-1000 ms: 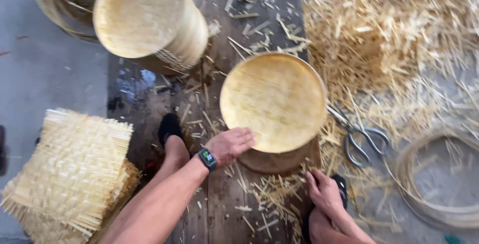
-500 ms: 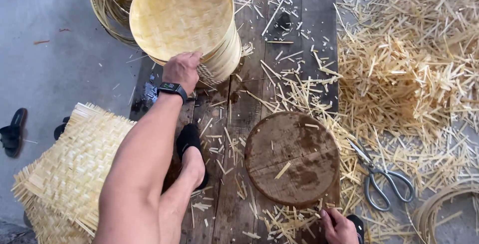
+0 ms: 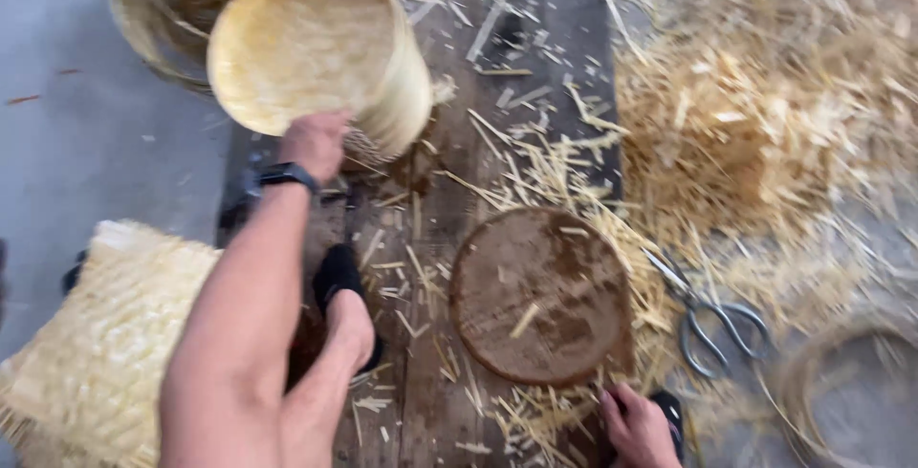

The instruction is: Assemble the base and rim of bamboo steamer baskets by trimming and fitting woven mats into circular frames.

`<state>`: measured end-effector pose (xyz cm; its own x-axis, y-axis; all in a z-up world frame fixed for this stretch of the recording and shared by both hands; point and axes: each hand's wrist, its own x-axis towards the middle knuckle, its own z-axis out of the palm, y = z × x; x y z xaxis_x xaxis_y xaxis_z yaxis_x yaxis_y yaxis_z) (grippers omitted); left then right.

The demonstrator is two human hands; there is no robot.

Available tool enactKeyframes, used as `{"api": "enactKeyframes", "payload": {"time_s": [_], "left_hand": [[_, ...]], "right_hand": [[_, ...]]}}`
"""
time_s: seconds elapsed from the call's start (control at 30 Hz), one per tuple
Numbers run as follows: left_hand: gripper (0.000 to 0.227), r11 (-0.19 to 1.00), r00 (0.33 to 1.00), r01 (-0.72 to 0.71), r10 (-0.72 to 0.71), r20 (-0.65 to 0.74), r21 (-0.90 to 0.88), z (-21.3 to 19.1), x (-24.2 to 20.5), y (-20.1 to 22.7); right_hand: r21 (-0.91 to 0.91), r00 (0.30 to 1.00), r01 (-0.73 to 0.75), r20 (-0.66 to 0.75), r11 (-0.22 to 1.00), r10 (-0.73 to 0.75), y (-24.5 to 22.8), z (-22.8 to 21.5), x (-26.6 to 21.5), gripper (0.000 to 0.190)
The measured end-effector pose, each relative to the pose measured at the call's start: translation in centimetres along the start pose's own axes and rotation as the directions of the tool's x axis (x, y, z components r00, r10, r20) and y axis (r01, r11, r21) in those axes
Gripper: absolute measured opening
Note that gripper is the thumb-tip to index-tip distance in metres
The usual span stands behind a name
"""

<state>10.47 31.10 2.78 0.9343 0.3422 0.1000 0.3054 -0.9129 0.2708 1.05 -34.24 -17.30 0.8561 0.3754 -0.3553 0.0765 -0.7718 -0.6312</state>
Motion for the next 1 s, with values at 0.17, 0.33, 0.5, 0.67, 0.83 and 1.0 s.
{"api": "enactKeyframes", "payload": {"time_s": [0.17, 0.33, 0.5, 0.67, 0.83, 1.0], "left_hand": [[0.035, 0.964, 0.964, 0.263, -0.264, -0.037, -0.040, 15.8, -11.9, -2.9], [0.048, 0.688, 0.674, 0.725, -0.717, 0.177, 0.026, 16.8, -17.8, -4.5], [0.045, 0.762, 0.746, 0.647, -0.636, 0.198, 0.007, 19.3, -14.2, -2.0], [0.047, 0.824, 0.800, 0.567, -0.552, 0.235, 0.007, 19.4, -12.6, 1.4], [0.052, 0.878, 0.847, 0.478, -0.465, 0.259, 0.014, 17.6, -11.3, 5.6], [0.061, 0.904, 0.863, 0.425, -0.418, 0.282, 0.041, 18.0, -16.3, 7.9]], "right_hand": [[0.047, 0.995, -0.104, 0.011, 0.993, 0.104, -6.5, -4.0, -0.8, 0.031], [0.044, 0.973, -0.222, 0.078, 0.974, 0.218, -7.3, -3.8, -0.5, 0.036], [0.010, 0.973, -0.188, 0.141, 0.982, 0.185, -6.8, -3.9, -0.7, 0.038], [0.041, 0.986, -0.134, 0.103, 0.990, 0.129, -7.0, -3.9, -0.6, 0.036], [0.088, 0.987, -0.132, 0.102, 0.987, 0.123, -8.3, -5.1, -0.8, 0.034], [0.125, 0.986, -0.143, 0.099, 0.982, 0.131, -10.1, -6.5, -1.5, 0.032]]}}
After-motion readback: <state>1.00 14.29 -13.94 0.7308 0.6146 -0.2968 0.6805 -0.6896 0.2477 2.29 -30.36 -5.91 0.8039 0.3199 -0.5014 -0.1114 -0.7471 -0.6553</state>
